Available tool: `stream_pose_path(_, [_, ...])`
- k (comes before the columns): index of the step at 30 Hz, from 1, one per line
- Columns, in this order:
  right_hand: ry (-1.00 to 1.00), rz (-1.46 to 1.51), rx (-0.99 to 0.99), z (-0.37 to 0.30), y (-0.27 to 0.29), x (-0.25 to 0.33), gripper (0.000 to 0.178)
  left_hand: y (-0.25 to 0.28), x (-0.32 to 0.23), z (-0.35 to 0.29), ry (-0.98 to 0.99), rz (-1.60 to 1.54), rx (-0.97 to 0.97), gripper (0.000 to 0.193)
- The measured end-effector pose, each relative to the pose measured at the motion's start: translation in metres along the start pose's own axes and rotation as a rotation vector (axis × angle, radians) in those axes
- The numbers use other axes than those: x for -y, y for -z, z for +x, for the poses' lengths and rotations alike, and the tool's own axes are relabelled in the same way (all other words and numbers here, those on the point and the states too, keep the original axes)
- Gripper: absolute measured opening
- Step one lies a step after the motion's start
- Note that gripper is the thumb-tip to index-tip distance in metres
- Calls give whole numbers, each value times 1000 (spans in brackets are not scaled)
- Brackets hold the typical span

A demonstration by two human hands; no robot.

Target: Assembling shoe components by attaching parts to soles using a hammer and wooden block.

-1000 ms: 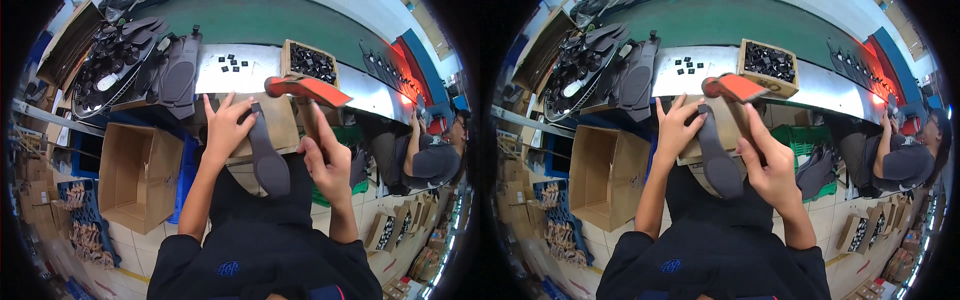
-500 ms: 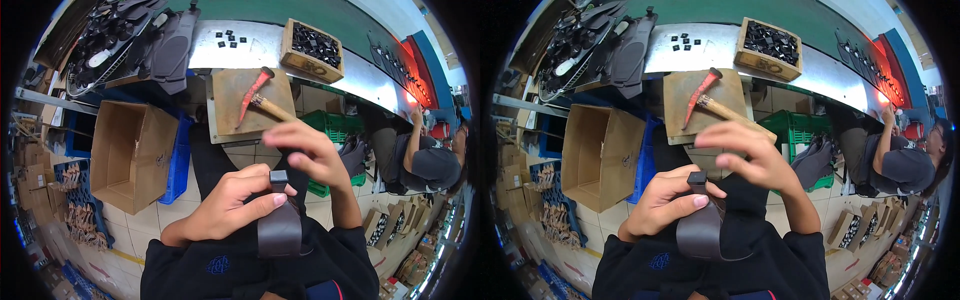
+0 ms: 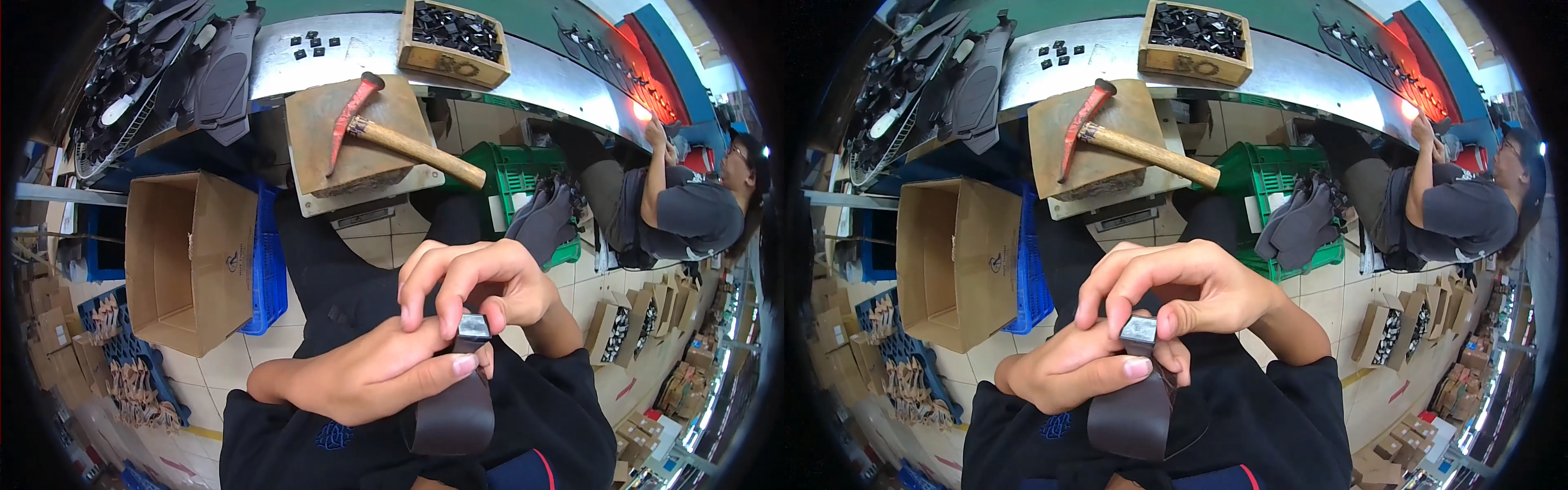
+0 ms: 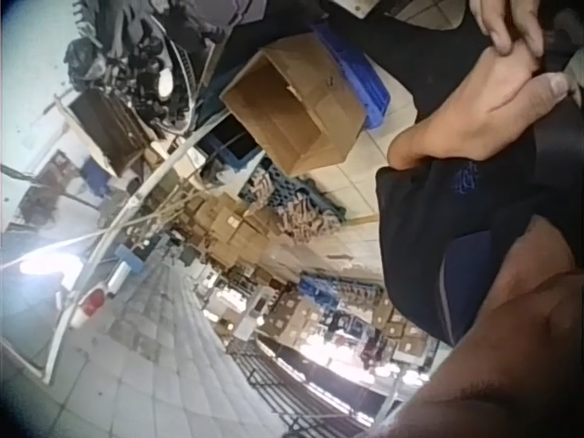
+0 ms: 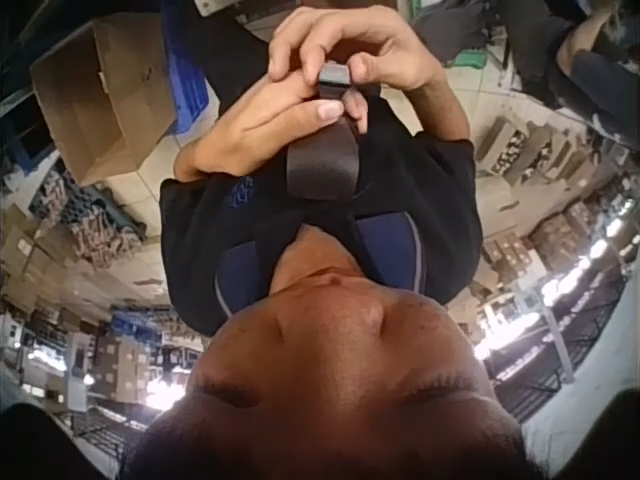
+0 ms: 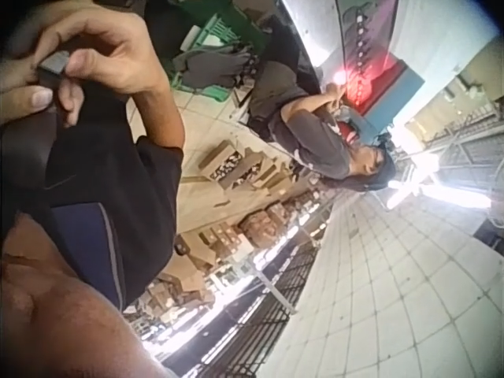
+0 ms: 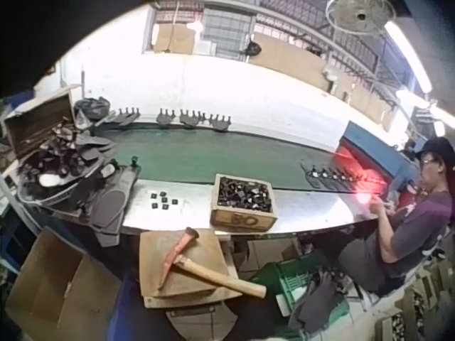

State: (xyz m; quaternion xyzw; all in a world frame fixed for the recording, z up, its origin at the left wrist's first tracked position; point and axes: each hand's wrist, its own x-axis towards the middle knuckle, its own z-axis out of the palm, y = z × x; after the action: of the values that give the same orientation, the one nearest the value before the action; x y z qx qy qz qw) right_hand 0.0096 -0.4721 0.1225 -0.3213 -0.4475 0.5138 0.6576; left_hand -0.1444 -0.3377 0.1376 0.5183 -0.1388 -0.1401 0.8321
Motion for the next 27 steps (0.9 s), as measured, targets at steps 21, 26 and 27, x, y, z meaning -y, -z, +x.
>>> stream_pose_path(21, [83, 150, -82, -26, -21, -13, 39, -6, 6, 1, 120, 100, 132, 40])
stream_pose_path(26, [49, -548, -129, -33, -7, 20, 38, -4, -9, 8, 262, 335, -129, 36])
stream_pose_path(27, [46, -522, -137, -34, -1, 19, 37, 1, 2, 13, 235, 326, -151, 36])
